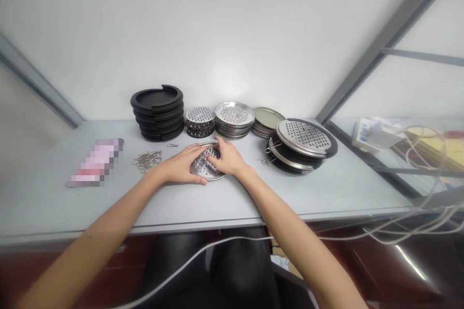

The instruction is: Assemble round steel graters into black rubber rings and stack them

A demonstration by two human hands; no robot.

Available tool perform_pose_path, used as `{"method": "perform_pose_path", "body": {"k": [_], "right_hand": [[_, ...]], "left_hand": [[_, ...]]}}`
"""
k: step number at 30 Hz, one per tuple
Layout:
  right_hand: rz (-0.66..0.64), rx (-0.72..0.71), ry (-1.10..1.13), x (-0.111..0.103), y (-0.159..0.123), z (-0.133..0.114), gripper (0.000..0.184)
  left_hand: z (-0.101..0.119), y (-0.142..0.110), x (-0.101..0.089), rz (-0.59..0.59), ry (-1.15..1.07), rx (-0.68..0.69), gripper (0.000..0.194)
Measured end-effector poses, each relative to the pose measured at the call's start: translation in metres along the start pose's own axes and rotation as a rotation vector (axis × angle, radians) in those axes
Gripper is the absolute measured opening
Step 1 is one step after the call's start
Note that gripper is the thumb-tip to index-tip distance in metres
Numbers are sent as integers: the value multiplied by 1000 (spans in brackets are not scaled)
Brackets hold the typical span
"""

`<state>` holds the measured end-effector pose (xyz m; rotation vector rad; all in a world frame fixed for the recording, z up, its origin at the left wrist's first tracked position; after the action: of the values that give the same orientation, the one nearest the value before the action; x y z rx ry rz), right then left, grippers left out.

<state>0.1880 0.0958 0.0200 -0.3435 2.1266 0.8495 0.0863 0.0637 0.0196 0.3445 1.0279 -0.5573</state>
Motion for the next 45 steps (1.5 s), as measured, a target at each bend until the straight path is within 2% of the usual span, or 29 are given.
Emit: {"method": "perform_pose_path", "body": {"k": [5,13,29,33,40,45], "right_hand": [[-29,-32,-56,1,2,-6,68],[-24,-33,-59,3,1,-4,66],[-23,-72,-114,4,4,-9,62],[-19,-55,-89,4,2,-8,66],[56,-9,11,0,0,3,67],[134,2,1,-13,3,9,50]], "left_hand": [[-2,-1,0,-2,-3,-17,103],[-5,-1,0,-2,40,-38,110],[-9,0,2,-2,3,-47,111],[-7,0,1,-2,12,-50,112],[-6,0,0,18,16,-44,109],[-10,2,3,24,58,-57,112]]}}
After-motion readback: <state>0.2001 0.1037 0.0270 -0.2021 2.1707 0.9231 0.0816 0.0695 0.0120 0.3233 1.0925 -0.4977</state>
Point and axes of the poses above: each hand's wrist, its own y-axis towards the middle knuckle, its own x-axis out of the palm, z = x × y, the point moved 10 cm from there along y, towards the middle knuckle, and after that the axes turned 9 degrees about -x, right-handed, at the moved point
